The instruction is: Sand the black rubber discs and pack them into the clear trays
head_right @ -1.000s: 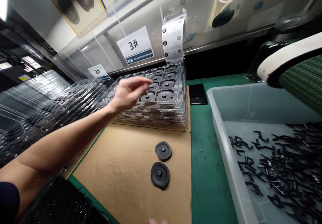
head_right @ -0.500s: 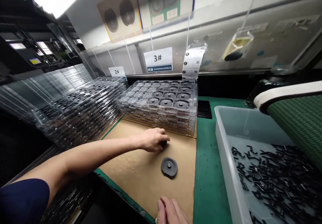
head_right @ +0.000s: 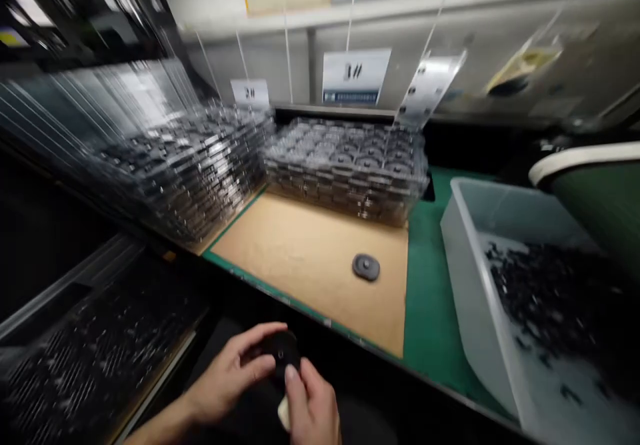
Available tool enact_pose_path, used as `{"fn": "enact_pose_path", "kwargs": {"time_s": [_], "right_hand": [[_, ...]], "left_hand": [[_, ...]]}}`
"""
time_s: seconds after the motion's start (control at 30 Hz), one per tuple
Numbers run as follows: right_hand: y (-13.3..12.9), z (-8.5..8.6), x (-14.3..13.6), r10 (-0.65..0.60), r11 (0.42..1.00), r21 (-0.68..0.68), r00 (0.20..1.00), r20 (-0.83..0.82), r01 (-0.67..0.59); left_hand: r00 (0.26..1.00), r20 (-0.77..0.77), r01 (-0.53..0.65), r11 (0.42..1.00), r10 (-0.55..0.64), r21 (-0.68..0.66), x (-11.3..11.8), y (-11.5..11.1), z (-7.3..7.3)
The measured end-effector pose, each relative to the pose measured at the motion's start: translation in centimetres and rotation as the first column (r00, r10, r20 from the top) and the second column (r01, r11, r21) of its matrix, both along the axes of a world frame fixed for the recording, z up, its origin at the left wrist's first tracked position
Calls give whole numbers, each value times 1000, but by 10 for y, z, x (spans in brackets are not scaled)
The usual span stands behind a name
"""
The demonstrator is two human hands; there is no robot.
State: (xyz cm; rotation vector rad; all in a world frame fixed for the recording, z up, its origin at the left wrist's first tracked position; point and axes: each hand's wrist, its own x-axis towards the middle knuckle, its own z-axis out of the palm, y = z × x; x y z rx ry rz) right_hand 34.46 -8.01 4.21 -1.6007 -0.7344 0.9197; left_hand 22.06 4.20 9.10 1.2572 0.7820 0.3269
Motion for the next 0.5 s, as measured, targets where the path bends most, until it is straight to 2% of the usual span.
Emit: {"fn": "enact_pose_path", "kwargs": {"time_s": [0.03, 0.07, 0.1, 0.17, 0.23, 0.27, 0.33, 0.43, 0.5], "right_hand": [[-2, 7, -8, 71, 996, -38, 960, -269, -85], [-3, 14, -15, 69, 991, -65, 865, -496, -117], [-2, 20, -21, 54, 987, -78, 755, -653, -138], [3, 29, -31, 31, 985, -77, 590, -807, -157], [9, 32, -37, 43, 981, -67, 537, -843, -183], [11, 31, -38, 44, 979, -75, 555, -830, -189], [13, 26, -37, 1, 981, -131, 676, -737, -145], [11, 21, -29, -126, 979, -198, 893, -433, 42], [8, 25, -24, -150, 978, -172, 968, -200, 116]], "left_hand": [[1000, 18, 1, 998, 0, -57, -14, -1, 1], [999, 40, 11, 993, -7, -117, -26, -1, 1], [998, 66, 21, 983, -10, -181, -36, -1, 1], [993, 120, 26, 952, 11, -305, -48, -3, -1], [984, 164, -3, 927, 70, -375, -55, -6, -3], [979, 174, -34, 920, 110, -390, -56, -8, -4], [964, 177, -111, 903, 200, -415, -57, -10, -4], [936, 192, -175, 862, 295, -475, -56, -7, -2], [927, 214, -171, 856, 307, -487, -55, -4, 0]]}}
